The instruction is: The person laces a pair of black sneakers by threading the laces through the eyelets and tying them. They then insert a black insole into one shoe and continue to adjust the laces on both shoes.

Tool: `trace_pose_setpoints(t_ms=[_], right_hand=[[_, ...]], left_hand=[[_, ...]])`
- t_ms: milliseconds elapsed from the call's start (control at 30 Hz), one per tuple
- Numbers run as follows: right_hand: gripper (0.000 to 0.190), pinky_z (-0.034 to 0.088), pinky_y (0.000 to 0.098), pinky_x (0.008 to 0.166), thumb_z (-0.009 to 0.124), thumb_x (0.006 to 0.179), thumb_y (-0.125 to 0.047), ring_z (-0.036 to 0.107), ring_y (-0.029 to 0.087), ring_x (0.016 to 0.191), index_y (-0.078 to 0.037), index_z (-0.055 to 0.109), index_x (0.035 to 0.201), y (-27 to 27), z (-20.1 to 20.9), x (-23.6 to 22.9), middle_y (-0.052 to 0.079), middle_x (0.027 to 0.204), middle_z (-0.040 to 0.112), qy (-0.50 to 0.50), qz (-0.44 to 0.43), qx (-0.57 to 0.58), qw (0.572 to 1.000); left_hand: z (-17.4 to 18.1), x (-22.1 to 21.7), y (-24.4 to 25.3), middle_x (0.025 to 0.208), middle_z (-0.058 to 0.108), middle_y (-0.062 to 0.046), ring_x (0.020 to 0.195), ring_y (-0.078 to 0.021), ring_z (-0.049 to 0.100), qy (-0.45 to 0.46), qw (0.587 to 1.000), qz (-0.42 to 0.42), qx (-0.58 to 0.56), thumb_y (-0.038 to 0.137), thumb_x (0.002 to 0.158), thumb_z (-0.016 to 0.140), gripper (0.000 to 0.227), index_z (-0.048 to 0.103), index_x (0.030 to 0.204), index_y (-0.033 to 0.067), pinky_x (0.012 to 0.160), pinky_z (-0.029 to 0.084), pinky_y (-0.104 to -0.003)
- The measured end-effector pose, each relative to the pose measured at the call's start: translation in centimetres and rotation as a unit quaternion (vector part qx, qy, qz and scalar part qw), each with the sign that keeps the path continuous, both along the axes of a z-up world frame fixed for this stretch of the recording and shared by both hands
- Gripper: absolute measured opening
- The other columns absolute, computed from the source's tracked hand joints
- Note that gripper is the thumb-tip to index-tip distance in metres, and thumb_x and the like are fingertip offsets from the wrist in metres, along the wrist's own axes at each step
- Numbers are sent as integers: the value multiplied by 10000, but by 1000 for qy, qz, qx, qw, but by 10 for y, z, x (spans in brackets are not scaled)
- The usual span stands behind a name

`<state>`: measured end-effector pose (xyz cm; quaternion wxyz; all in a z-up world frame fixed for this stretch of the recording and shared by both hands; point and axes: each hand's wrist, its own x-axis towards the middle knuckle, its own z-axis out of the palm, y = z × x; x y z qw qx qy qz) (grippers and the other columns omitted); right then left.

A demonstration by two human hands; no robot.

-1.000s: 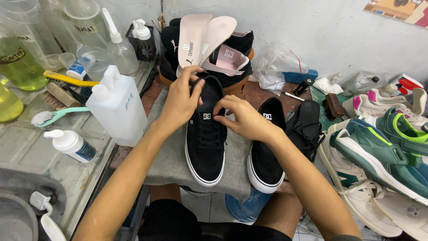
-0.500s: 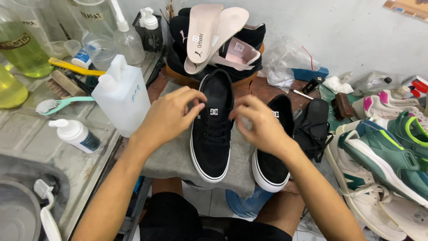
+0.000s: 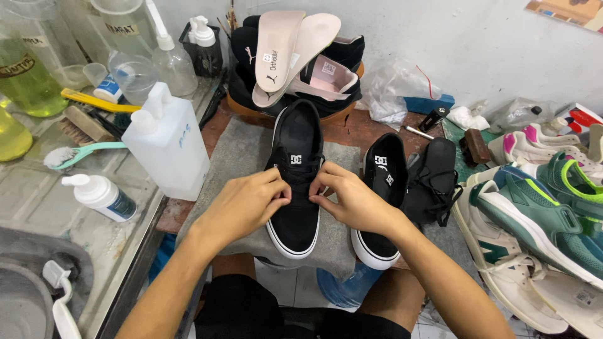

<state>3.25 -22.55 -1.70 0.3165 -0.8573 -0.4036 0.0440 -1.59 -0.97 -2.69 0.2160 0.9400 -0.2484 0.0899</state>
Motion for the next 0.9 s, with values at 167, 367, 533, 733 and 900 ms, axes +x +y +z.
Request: trace_pose_setpoints(t_ms=[167, 367, 533, 733, 900], right_hand=[[132, 579, 310, 705, 650, 847, -98, 639, 240, 788, -74, 609, 971, 5, 2, 2, 80, 802, 517, -50, -20, 23, 998], [54, 586, 351, 700, 622, 849, -52, 643, 319, 796, -39, 578, 879, 7, 1, 4, 122, 793, 524, -26, -28, 27, 999], [61, 587, 340, 702, 630, 859, -74, 645, 294, 797, -48, 584, 891, 2, -1, 3, 108, 787, 524, -21, -40, 31, 999], [61, 565, 363, 638, 617, 872, -102, 634, 272, 752, -77, 587, 919, 15, -3, 8, 76, 768, 505, -94, -56, 5, 994], [45, 541, 431, 609, 590, 871, -79, 615, 365, 750, -46, 565, 889, 5, -3, 13, 125, 753, 499, -74, -51, 14, 996]], left_hand=[[2, 1, -4, 800, 544, 29, 797, -168, 635, -37, 999, 20, -3, 237, 888, 603, 85, 596, 942, 172, 688, 523, -281], [-9, 8, -1, 785, 530, 12, 814, -200, 625, -67, 998, 12, 9, 228, 870, 599, 54, 579, 871, 178, 685, 527, -318], [5, 1, 1, 777, 542, 11, 801, -198, 628, -67, 997, 21, -10, 236, 872, 606, 65, 594, 900, 179, 680, 525, -322], [-6, 18, -5, 778, 536, 22, 776, -177, 616, -119, 992, 28, -4, 235, 880, 612, 68, 610, 922, 181, 659, 516, -291], [1, 13, 6, 795, 550, 3, 806, -207, 614, -134, 991, 15, 21, 241, 868, 601, 57, 598, 847, 188, 661, 522, -323]])
